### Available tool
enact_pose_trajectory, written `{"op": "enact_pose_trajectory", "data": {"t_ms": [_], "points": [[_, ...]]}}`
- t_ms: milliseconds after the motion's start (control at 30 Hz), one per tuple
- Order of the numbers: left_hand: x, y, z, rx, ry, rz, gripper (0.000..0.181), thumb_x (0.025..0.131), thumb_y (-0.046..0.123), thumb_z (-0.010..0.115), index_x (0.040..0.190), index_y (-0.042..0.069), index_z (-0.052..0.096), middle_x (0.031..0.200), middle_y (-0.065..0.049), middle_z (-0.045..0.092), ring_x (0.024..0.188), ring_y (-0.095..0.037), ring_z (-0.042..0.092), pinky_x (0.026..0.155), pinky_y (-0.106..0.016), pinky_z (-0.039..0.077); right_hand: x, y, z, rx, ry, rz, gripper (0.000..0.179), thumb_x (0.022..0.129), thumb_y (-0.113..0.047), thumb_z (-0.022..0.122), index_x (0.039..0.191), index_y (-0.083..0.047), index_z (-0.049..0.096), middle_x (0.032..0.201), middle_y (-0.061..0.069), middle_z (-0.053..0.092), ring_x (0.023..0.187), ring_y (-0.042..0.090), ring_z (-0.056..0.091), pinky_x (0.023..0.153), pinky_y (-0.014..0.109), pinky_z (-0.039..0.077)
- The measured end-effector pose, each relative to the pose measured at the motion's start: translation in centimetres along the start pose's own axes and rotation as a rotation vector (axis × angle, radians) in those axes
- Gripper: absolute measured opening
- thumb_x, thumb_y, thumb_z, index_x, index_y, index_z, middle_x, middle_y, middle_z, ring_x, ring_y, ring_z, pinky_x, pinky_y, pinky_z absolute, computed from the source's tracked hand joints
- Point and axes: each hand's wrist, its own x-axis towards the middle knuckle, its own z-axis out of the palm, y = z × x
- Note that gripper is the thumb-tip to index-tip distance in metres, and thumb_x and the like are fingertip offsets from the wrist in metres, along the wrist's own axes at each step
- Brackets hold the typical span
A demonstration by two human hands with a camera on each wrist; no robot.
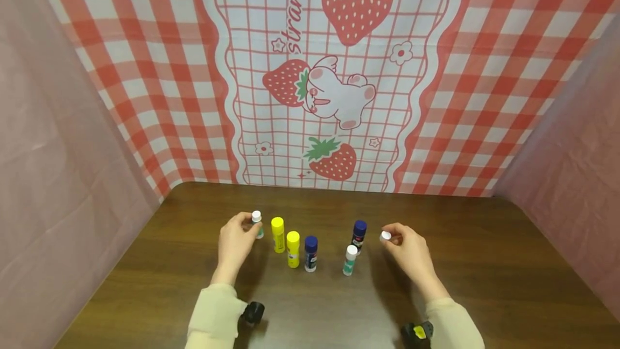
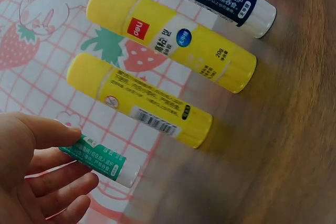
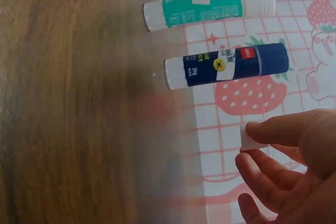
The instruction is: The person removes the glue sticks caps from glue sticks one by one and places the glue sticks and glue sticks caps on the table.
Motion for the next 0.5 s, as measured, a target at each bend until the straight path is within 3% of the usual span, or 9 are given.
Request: {"op": "enact_pose_trajectory", "data": {"t_ms": [200,367,500], "points": [[-0.1,-0.7,0.9,-0.030,-0.019,-0.043,0.026,0.079,0.019,0.067,0.101,0.004,0.065,0.087,-0.010,0.068,0.079,-0.023,0.063,0.073,-0.039,0.046,0.2,0.5,0.3,0.012,-0.067,0.023,0.023,0.078,-0.011,0.067,0.101,-0.005,0.066,0.085,0.008,0.068,0.074,0.017,0.061,0.067,0.033,0.046],[-0.1,-0.8,1.1,-0.038,-0.018,-0.041,0.027,0.079,0.018,0.067,0.101,0.003,0.064,0.087,-0.012,0.068,0.078,-0.024,0.063,0.072,-0.040,0.046,0.5,1.2,1.2,0.007,-0.067,0.039,0.023,0.078,-0.011,0.066,0.099,-0.005,0.066,0.084,0.007,0.067,0.073,0.015,0.060,0.066,0.032,0.045],[-0.2,-0.9,1.3,0.008,-0.017,-0.044,0.027,0.079,0.019,0.067,0.101,0.004,0.064,0.087,-0.009,0.066,0.079,-0.023,0.063,0.070,-0.040,0.046,0.6,1.6,1.9,0.002,-0.066,0.063,0.022,0.077,-0.012,0.067,0.098,-0.005,0.066,0.085,0.008,0.067,0.074,0.017,0.060,0.066,0.033,0.046]]}}
